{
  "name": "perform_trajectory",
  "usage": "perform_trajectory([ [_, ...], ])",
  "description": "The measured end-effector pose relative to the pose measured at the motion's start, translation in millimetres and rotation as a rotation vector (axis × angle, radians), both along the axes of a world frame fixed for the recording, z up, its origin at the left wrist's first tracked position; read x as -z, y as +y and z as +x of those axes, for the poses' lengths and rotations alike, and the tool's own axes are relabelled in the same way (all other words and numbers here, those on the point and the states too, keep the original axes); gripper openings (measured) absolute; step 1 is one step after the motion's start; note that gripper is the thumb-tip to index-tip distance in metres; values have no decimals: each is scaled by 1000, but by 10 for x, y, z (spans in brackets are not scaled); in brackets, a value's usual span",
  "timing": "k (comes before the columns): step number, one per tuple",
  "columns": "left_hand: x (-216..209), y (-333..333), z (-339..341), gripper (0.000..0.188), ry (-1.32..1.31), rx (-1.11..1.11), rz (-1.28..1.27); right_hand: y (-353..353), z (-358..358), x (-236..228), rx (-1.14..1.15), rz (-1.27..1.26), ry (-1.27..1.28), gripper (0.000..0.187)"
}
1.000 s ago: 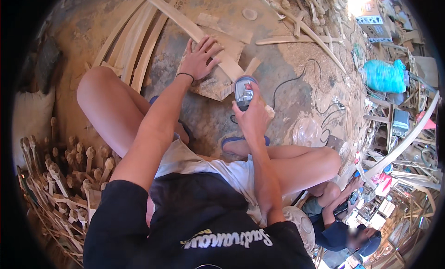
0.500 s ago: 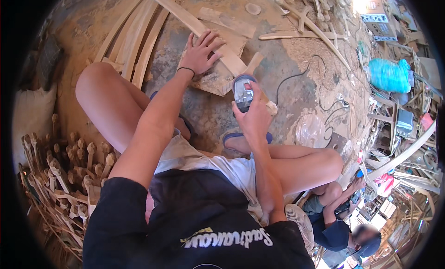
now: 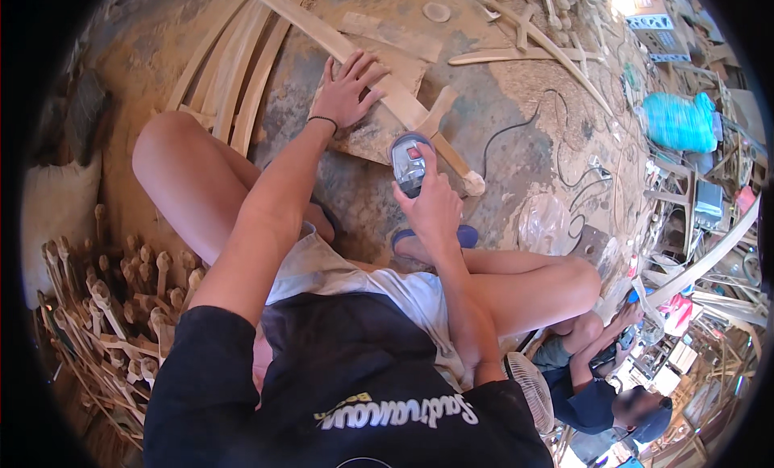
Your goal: The person shapes and smooths a wooden sword using an electric rotary sander, turning and holding the wooden piece by hand to grind its different surfaces.
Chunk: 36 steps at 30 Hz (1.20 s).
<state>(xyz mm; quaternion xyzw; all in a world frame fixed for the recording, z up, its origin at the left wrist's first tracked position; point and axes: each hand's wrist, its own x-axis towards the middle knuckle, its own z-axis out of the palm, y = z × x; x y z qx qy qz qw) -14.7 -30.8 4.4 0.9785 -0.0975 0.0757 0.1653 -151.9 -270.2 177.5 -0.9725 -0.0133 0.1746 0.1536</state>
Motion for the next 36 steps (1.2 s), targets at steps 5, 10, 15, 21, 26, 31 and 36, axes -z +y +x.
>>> perform_trajectory([
  [5, -20, 77, -34, 56, -40, -6, -36, -190, 15, -23, 104, 84, -112, 88],
  [10, -200, -289, -486, 79, -132, -150, -362, -668, 76, -233, 408, 292, -349, 89],
  [15, -455, -1003, -1024, 66, 142, 16, -148, -1122, 75, -462, 612, 513, -552, 89],
  [21, -683, -743, -1208, 44, 56, -34, -335, -1713, -9, -532, 699, 529, -763, 80],
  [26, -1396, 43, -1605, 46, -17, 52, -343, -1900, 10, -523, 806, 864, -813, 78],
  [31, -1606, 838, -1479, 54, 109, 303, -253, -1866, 66, -539, 842, 955, -772, 77],
  [36, -1283, 1189, -981, 43, 133, 466, -64, -1739, 98, -556, 787, 1003, -690, 76],
])
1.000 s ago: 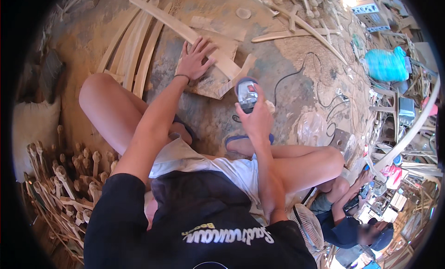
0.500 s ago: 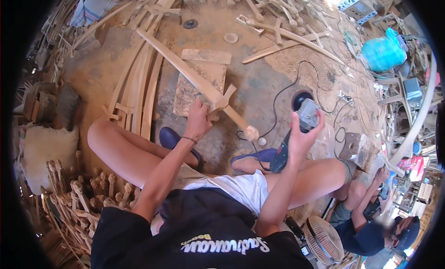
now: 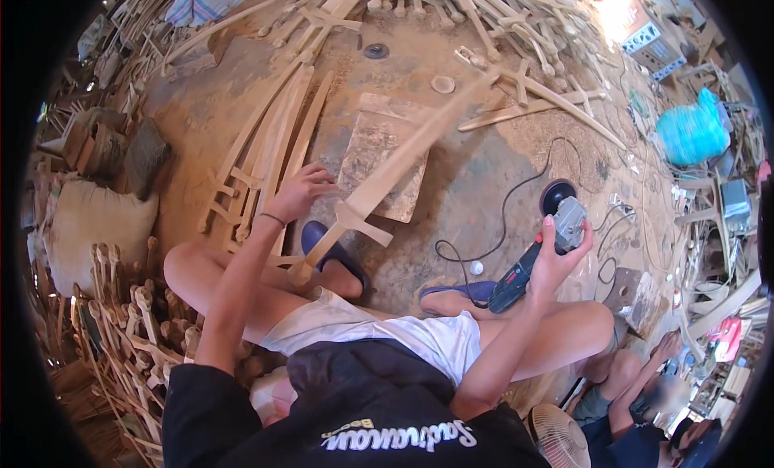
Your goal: The person shapes and smooths a wooden sword using an electric rotary sander, turning and holding the wooden piece by hand to grind its different surfaces.
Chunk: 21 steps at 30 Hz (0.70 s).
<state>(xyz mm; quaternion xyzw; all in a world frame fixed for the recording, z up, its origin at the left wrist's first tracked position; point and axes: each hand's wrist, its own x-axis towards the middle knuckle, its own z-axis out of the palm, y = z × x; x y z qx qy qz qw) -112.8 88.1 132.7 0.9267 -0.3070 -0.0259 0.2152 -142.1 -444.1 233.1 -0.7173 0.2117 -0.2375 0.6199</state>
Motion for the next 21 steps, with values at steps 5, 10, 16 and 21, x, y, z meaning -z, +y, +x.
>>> perform_trajectory([
  [5, 452, -349, -201, 51, -60, -455, -131, 271, 58, 14, -63, 28, -4, 73],
  [10, 399, -796, -492, 81, 623, -1054, -75, 311, 83, 113, -131, -122, 14, 79],
  [16, 574, -361, -304, 90, 697, -676, 44, 806, 204, 219, -402, -493, 107, 83],
  [21, 444, 31, -252, 96, 600, -406, 190, 1566, 144, -113, -618, -550, 346, 85],
])
